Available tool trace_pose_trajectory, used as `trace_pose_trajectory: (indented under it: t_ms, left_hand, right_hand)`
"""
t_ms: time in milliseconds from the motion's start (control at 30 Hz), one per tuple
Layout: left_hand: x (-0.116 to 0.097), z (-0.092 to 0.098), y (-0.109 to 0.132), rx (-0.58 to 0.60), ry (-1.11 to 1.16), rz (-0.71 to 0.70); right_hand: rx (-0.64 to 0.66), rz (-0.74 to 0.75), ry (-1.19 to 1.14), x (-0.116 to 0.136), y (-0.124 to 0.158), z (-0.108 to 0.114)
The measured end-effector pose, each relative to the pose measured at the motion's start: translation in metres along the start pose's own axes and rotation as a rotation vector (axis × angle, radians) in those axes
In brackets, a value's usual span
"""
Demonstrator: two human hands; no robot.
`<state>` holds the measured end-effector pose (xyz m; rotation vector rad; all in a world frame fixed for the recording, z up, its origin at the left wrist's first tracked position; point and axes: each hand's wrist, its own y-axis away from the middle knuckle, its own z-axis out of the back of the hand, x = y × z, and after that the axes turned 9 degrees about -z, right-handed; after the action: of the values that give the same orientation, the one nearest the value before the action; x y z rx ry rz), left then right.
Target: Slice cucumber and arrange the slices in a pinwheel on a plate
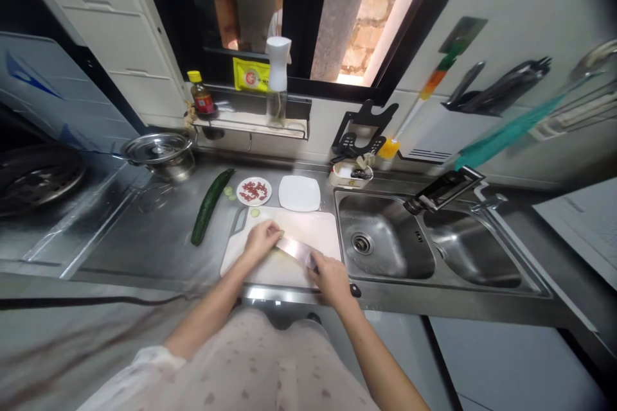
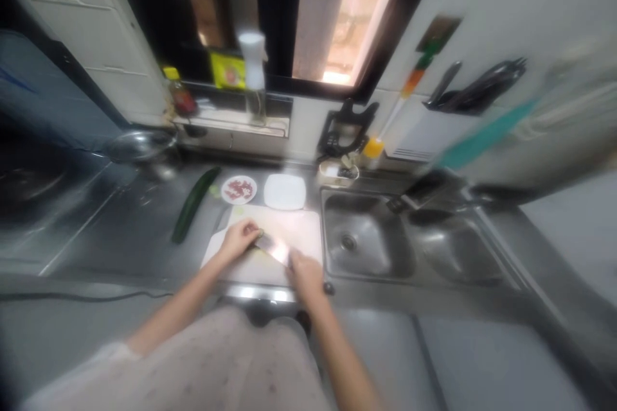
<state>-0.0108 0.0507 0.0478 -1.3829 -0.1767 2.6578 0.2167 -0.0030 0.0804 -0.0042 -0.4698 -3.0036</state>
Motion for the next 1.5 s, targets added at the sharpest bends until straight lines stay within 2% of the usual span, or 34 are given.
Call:
trace_pose_trajectory:
  t_ms: [167,300,400,533,700,967,1100,1267,1500]
  left_hand:
    - [0.042,0.001,-0.009,-0.263,0.121,0.263]
    - [0.072,0.0,-0.02,-0.344,0.136,0.371]
    - [0.082,-0.002,-0.03,-0.362,0.063,0.408]
    - [0.086,-0.004,-0.044,-0.358,-0.059,0.442]
    - [0.089,-0.004,-0.054,-0.301,-0.205,0.417]
    - [0.09,0.001,-0.045,-0.16,-0.461,0.303]
    - [0.09,0.001,-0.043,-0.119,-0.52,0.284]
    - [0.093,-0.001,-0.044,-0.123,-0.523,0.279]
    - [0.097,-0.004,-0.044,-0.192,-0.473,0.269]
  right_hand:
    - [0.022,-0.091,-0.041,-0.008,-0.001,0.001]
    - [0.028,-0.12,-0.06,-0.01,-0.002,0.001]
    - [0.023,-0.124,-0.073,-0.01,-0.002,-0.001]
    - [0.019,-0.124,-0.088,-0.008,-0.002,-0.001]
    - [0.013,-0.136,-0.101,-0.008,0.0,0.0]
    - [0.008,-0.135,-0.129,-0.011,0.0,0.0]
    - [0.008,-0.119,-0.152,-0.008,-0.001,0.001]
    - [0.005,-0.127,-0.16,-0.005,0.0,0.002]
    - [0.038,-0.188,-0.226,-0.004,-0.001,0.003]
